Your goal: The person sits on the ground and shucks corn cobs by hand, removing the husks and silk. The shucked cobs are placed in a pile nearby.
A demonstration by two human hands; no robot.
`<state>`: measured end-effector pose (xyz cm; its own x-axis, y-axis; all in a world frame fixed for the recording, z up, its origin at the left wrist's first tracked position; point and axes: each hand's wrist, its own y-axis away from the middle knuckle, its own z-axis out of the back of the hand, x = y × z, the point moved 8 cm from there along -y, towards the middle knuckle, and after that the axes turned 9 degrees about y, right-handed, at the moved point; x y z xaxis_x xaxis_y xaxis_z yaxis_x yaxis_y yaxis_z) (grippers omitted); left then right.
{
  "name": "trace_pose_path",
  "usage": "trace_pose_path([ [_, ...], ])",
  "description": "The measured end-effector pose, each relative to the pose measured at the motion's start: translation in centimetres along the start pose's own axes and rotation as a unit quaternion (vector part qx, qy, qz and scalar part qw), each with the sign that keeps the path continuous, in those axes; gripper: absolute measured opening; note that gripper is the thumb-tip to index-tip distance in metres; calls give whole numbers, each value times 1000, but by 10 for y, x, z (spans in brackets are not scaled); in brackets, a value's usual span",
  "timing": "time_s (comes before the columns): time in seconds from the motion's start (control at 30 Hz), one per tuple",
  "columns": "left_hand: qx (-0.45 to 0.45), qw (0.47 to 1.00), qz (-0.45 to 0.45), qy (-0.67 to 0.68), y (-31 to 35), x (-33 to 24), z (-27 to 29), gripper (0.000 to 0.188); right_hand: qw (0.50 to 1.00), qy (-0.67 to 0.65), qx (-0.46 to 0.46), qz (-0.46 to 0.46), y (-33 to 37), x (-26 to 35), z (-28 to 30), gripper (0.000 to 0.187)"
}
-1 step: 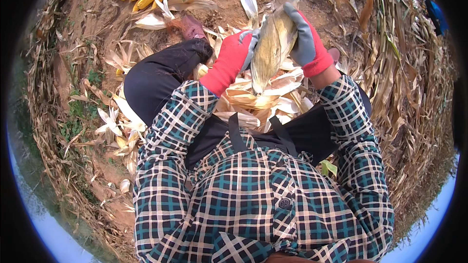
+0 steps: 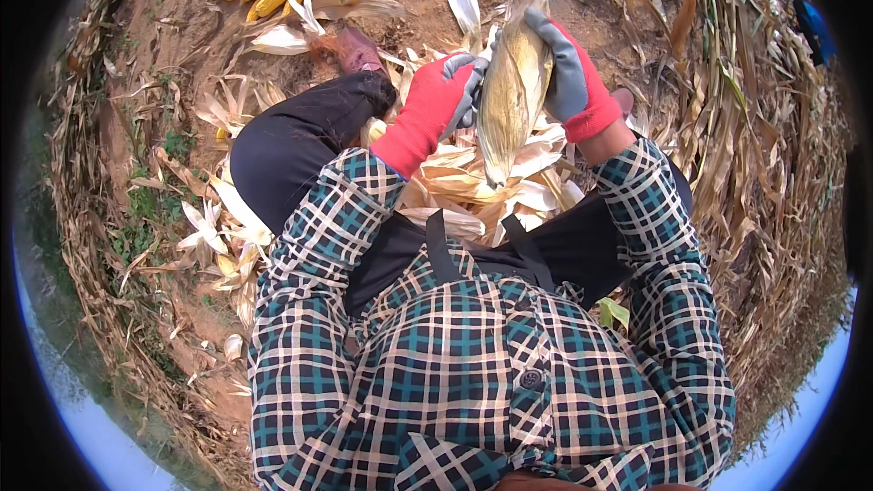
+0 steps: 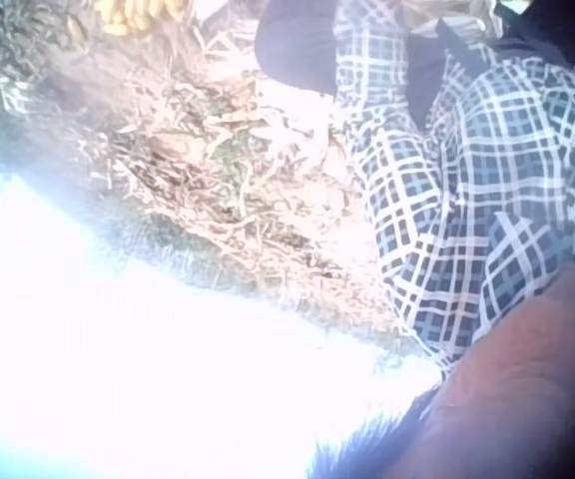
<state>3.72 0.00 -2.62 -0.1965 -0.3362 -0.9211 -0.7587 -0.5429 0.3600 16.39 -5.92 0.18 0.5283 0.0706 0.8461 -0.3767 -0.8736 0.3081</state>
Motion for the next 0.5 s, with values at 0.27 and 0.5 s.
trace_pose_path([
  [0.27,49,996,13,67,11,-7,-19,43,999,25,-26,24,-1,-2,6,42],
  [0.5,33,998,-48,25,19,-6,-26,61,998,-3,-56,37,-15,-13,22,46],
])
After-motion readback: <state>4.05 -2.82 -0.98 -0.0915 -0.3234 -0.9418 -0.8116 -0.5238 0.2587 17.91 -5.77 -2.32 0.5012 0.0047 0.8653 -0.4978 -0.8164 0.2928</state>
